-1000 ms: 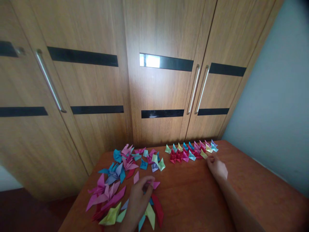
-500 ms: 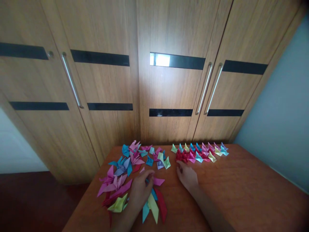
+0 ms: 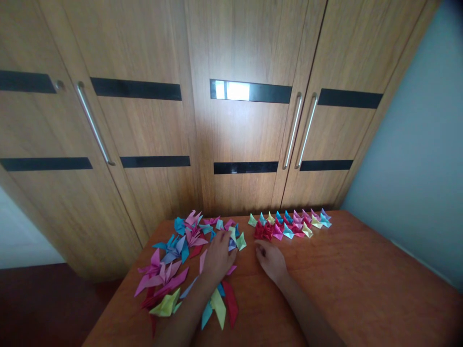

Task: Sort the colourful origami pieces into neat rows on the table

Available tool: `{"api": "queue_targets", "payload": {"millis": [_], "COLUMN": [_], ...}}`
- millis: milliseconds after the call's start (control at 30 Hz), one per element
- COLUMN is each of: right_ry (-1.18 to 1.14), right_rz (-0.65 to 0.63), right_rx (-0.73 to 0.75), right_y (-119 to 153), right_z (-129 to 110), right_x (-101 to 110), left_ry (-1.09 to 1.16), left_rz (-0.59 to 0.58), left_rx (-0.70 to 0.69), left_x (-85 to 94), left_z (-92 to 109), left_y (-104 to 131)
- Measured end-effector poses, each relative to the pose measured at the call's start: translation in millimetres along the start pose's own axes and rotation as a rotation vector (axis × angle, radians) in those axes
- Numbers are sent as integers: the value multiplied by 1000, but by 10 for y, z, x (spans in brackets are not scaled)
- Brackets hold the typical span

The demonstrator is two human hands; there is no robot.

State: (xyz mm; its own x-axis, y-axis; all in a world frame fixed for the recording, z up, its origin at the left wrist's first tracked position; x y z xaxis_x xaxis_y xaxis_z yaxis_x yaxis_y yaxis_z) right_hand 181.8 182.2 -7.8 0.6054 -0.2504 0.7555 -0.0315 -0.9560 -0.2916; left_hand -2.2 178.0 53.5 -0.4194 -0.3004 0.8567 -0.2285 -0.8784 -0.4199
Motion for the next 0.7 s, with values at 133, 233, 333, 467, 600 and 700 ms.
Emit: {"api": "queue_targets", "payload": {"millis": [133, 233, 333, 467, 600, 700], "right_ry": [-53, -68, -83, -95, -93, -90], "right_rz": [8, 8, 11, 14, 19, 11], "right_rx": [3, 4, 10, 0, 13, 30], "right_y": [-16, -19, -24, -25, -14, -4], "right_z": [10, 9, 18, 44, 39, 20], "right_x": [8, 10, 5, -8, -1, 10], "left_ry": [-69, -110, -145, -174, -169, -140], "left_rz": [1, -23, -50, -66, -60, -39], "left_rx": [-79, -149, -176, -141, -106, -105], "left_x": [-120, -228, -305, -279, -130, -20], "left_z": [222, 340, 343, 198, -2, -141], "left_y": [-205, -272, -285, -228, -90, 9]}}
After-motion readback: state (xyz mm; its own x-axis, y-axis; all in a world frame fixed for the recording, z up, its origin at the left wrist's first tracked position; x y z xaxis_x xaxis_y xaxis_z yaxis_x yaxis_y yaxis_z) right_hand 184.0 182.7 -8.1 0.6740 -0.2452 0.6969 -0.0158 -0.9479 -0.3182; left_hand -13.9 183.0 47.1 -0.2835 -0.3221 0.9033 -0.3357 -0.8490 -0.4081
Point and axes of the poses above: each hand's wrist, its own y-axis away from the middle knuckle, its own x-axis out of the back of the hand, z = x × y, the point moved 6 cm from there along -y, towards the middle knuckle, and after that the axes turned 3 degrees about z, right-handed, at the moved point
